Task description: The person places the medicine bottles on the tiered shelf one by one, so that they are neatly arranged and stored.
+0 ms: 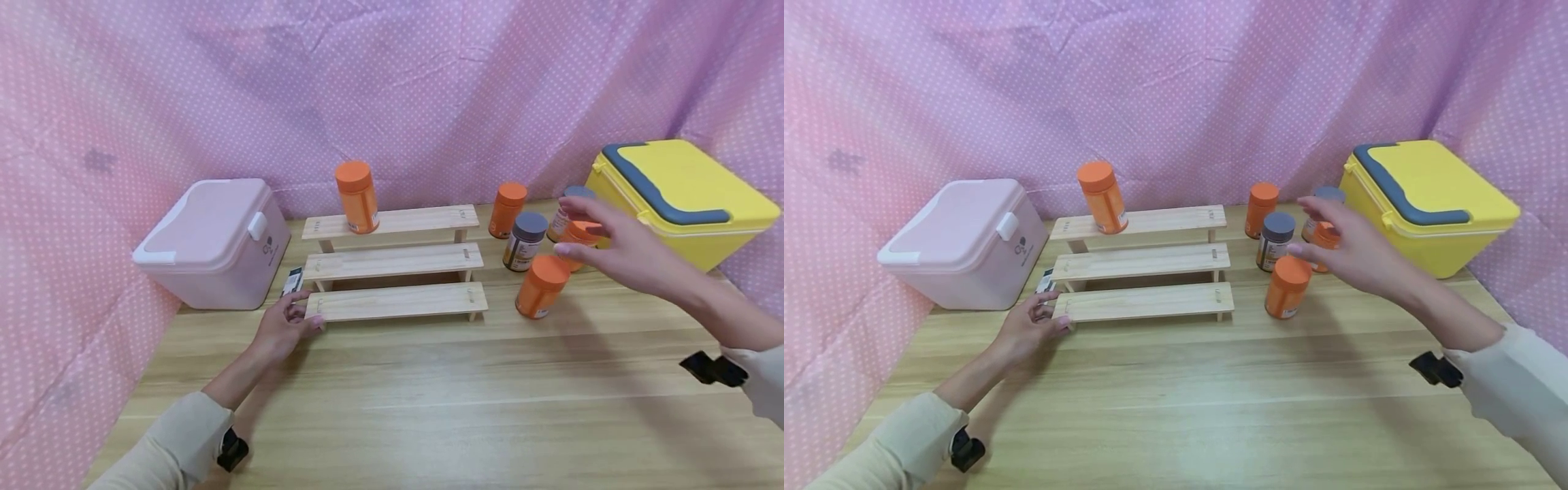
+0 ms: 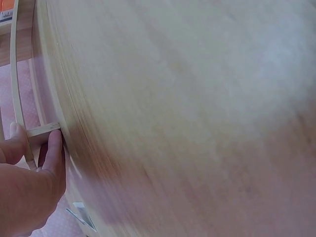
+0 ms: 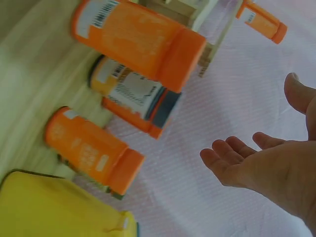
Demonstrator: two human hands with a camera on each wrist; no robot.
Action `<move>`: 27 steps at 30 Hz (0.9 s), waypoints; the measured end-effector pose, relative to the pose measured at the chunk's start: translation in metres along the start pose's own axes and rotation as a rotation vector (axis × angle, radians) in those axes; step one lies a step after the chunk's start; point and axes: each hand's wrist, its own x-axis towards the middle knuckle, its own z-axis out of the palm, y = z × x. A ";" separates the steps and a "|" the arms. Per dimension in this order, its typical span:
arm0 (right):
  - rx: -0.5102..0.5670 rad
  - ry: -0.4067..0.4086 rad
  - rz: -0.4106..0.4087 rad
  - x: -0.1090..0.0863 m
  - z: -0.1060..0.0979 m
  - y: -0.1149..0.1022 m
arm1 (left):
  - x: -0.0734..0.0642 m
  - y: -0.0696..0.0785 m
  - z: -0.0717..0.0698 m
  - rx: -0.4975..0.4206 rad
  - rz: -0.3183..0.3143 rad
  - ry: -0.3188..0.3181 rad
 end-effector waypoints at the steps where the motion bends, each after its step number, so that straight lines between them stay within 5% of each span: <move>1: -0.006 -0.002 0.009 -0.002 0.001 0.003 | 0.000 0.000 0.000 -0.004 -0.001 0.000; 19: 0.023 -0.073 0.082 -0.017 0.022 0.052 | -0.001 0.000 0.000 0.022 0.001 0.007; 27: 0.081 -0.093 0.053 -0.018 0.030 0.059 | -0.001 0.000 0.001 0.034 -0.007 0.008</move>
